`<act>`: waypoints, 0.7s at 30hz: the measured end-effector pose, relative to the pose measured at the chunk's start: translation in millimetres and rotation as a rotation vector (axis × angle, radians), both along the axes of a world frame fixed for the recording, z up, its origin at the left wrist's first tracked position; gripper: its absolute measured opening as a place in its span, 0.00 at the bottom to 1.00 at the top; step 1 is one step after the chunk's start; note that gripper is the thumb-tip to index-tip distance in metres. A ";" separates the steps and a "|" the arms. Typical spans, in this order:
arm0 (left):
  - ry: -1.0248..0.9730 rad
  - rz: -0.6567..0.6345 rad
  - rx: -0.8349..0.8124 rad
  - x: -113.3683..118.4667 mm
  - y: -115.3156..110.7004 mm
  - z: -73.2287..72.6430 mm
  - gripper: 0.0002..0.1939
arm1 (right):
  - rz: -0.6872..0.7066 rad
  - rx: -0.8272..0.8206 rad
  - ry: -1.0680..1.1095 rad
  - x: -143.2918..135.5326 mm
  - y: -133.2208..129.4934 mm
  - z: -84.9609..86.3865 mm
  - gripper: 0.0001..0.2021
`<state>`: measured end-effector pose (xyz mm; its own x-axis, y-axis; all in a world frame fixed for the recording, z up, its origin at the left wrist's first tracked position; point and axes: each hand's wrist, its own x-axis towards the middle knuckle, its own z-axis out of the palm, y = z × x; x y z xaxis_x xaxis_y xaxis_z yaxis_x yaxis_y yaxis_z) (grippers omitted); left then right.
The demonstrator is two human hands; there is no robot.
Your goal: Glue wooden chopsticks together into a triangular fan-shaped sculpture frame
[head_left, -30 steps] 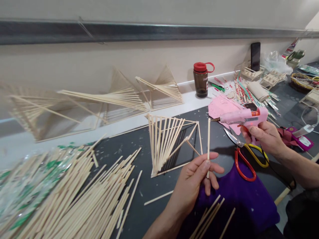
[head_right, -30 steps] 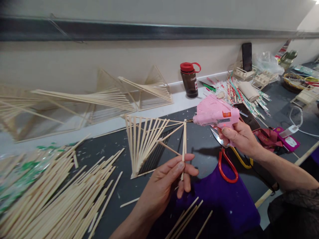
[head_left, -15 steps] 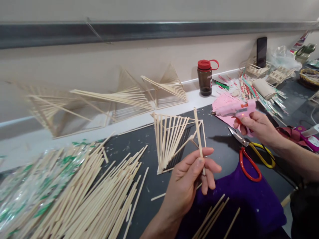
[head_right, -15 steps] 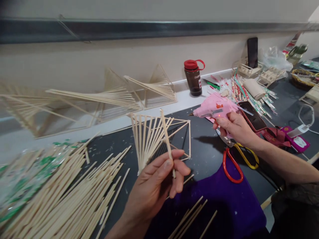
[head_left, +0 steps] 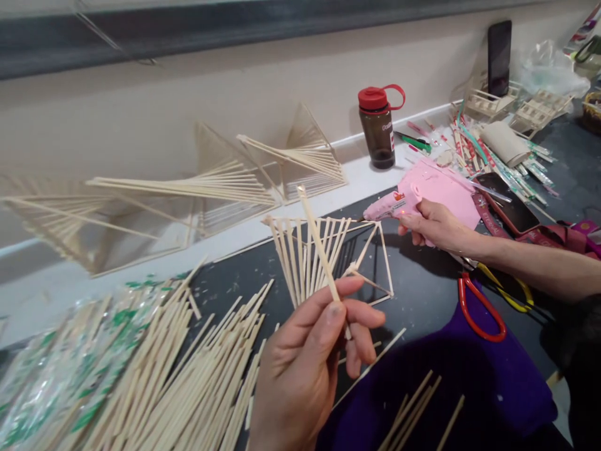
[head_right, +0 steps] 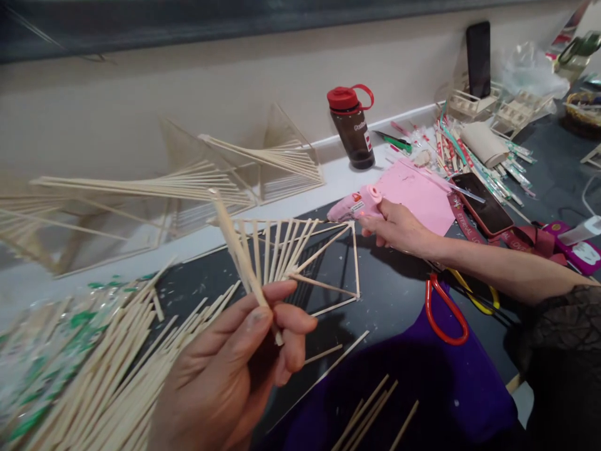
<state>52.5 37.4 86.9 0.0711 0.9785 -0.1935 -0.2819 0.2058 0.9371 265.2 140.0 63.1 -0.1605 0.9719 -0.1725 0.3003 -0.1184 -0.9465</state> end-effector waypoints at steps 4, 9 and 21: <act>0.029 0.007 0.003 -1.8 1.7 -1.7 0.12 | 0.009 -0.008 -0.006 -3.5 3.0 -1.0 0.13; 0.063 0.015 -0.022 -2.3 1.7 -2.6 0.11 | 0.030 0.005 0.014 -2.9 7.3 -7.7 0.13; 0.055 -0.010 -0.040 -1.3 3.4 -7.5 0.13 | 0.040 0.024 -0.007 -2.8 11.8 -16.8 0.15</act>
<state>51.2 40.8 79.4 0.0689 0.9692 -0.2366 -0.2280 0.2462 0.9420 262.3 151.8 46.4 -0.1987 0.9684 -0.1505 0.3106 -0.0835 -0.9469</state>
